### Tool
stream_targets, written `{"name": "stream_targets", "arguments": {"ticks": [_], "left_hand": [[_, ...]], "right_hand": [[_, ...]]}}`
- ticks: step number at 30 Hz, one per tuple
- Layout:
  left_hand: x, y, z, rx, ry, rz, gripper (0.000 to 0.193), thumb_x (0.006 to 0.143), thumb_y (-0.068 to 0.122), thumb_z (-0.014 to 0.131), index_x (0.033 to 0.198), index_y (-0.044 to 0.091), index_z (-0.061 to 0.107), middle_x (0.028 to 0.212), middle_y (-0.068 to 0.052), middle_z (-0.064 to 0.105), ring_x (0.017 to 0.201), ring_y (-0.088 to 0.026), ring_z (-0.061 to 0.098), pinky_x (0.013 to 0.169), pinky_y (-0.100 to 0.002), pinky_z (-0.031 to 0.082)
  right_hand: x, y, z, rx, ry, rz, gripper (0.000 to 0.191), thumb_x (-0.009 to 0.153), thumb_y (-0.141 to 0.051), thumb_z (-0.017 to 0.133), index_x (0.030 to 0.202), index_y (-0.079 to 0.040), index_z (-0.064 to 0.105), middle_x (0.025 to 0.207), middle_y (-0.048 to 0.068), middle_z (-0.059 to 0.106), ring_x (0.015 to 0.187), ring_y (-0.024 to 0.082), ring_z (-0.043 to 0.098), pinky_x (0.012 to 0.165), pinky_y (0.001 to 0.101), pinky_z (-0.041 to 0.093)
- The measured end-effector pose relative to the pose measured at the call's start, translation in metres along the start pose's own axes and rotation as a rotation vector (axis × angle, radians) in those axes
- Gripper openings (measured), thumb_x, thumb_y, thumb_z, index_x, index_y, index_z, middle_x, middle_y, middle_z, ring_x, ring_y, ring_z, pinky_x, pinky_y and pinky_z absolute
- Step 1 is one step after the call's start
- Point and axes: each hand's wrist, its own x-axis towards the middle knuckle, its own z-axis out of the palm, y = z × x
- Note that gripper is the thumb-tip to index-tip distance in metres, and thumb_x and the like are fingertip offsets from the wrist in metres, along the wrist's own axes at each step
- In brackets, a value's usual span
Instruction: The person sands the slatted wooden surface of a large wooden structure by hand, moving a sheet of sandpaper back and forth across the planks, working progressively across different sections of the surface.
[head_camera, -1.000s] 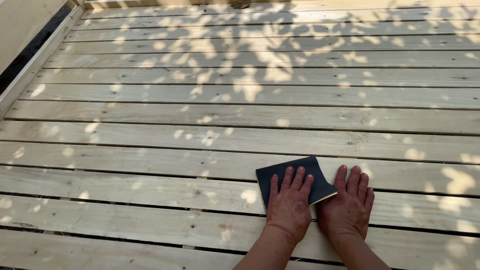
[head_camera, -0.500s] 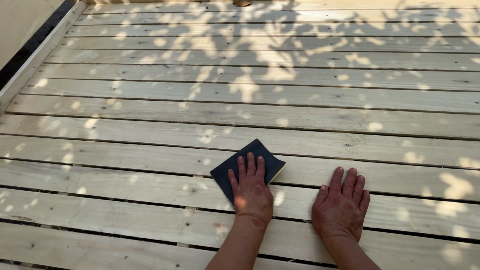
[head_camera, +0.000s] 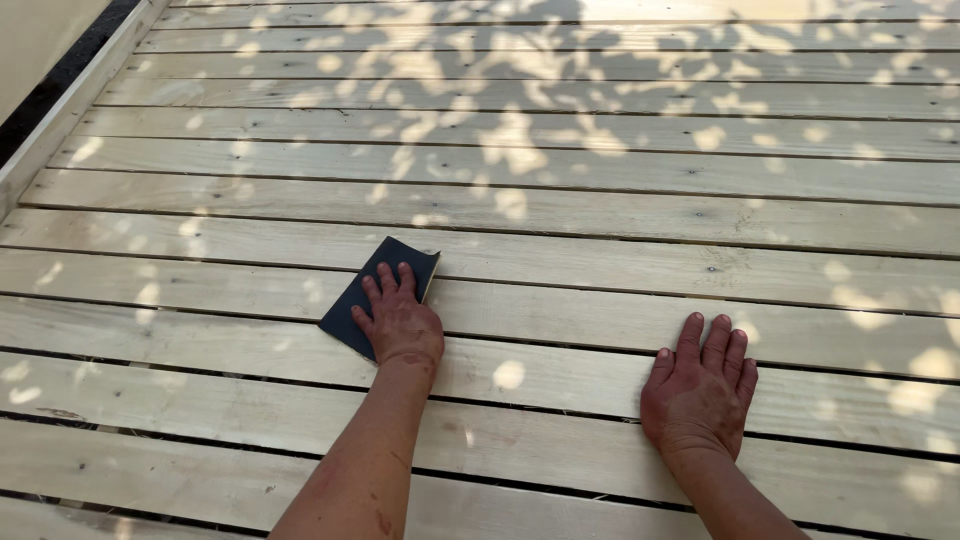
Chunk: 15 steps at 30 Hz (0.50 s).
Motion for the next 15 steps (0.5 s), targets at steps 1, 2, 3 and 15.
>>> {"name": "stream_targets", "arguments": {"ticks": [1, 2, 3, 15], "left_hand": [[-0.013, 0.027, 0.013, 0.073, 0.018, 0.117, 0.073, 0.093, 0.012, 0.051, 0.161, 0.023, 0.027, 0.171, -0.004, 0.014, 0.157, -0.030, 0.010, 0.123, -0.057, 0.011], [-0.032, 0.052, 0.028, 0.091, -0.102, 0.255, 0.074, 0.093, 0.014, 0.051, 0.162, 0.021, 0.024, 0.172, -0.004, 0.011, 0.158, -0.029, 0.008, 0.124, -0.057, 0.010], [-0.054, 0.077, 0.044, 0.046, -0.161, 0.404, 0.072, 0.094, 0.013, 0.047, 0.161, 0.020, 0.023, 0.171, -0.005, 0.009, 0.157, -0.029, 0.005, 0.125, -0.056, 0.004], [0.083, -0.137, -0.028, 0.025, -0.023, 0.207, 0.069, 0.094, 0.011, 0.045, 0.160, 0.029, 0.031, 0.171, 0.003, 0.017, 0.158, -0.023, 0.012, 0.125, -0.053, 0.012]], "right_hand": [[0.000, 0.000, -0.001, -0.010, 0.010, -0.002, 0.067, 0.102, -0.045, 0.028, 0.162, -0.018, 0.021, 0.170, 0.011, 0.014, 0.156, 0.030, 0.008, 0.124, 0.0449, 0.005], [0.000, 0.001, -0.001, 0.002, 0.018, -0.006, 0.067, 0.102, -0.045, 0.029, 0.162, -0.018, 0.022, 0.170, 0.011, 0.015, 0.156, 0.030, 0.009, 0.123, 0.0451, 0.005], [0.000, 0.002, -0.002, 0.013, 0.028, -0.009, 0.067, 0.101, -0.045, 0.029, 0.162, -0.019, 0.024, 0.170, 0.012, 0.015, 0.156, 0.031, 0.009, 0.123, 0.0454, 0.006], [0.010, 0.037, 0.021, 0.049, 0.085, -0.038, 0.059, 0.105, -0.047, 0.029, 0.160, -0.030, 0.034, 0.169, 0.007, 0.025, 0.156, 0.028, 0.018, 0.126, 0.0416, 0.010]]}}
